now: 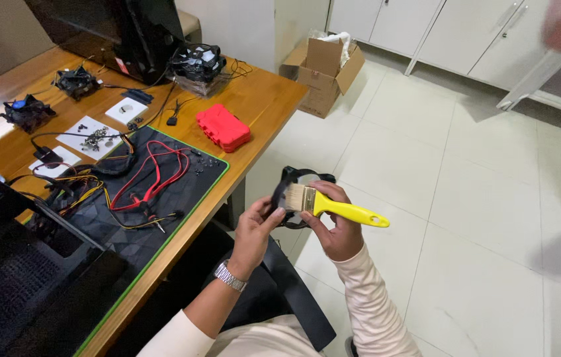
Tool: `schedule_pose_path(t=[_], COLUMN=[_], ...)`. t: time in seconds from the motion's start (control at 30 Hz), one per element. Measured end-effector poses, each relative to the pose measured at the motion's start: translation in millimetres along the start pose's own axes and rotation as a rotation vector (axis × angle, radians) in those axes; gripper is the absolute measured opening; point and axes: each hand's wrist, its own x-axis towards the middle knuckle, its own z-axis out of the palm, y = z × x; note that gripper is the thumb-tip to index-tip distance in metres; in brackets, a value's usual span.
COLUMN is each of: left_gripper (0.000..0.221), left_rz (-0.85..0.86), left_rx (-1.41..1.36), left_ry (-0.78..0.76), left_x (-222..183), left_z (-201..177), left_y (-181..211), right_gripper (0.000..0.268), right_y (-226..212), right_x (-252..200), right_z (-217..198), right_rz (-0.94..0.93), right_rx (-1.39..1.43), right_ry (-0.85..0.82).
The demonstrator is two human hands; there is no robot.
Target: The person brushes dust off the blades and frame of a computer fan with a paintbrush, then picks up another fan from a computer case.
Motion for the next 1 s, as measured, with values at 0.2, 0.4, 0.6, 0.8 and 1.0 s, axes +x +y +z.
schedule_pose_path(t=[0.2,0.4,0.6,0.8,1.0], left_gripper=[0.038,0.039,0.043,0.040,0.041], left_rz=[-0.011,-0.016,0.036,0.031,0.059], left_rx=[0.004,-0.007,-0.018,0.000,-0.114], left_ry=[-0.002,0.001,0.036,0.011,0.034], left_x=[3,4,12,11,20], left_z=[0,1,-4,0,0], left_y=[-3,0,-2,12,-11], right_gripper=[0.045,0.044,0.045,0.045,0.045], right_y=[-5,-7,-8,0,-2], right_x=[5,5,10,9,9], right_z=[-5,6,6,-1,9], right_rz=[-0.083,-0.147,-0.157,-0.085,-0.171], right_rx=[-0.081,-0.072,-0.089,-0.020,-0.034], right_ry=[-0.071,-0.009,0.020,-0.012,0.043])
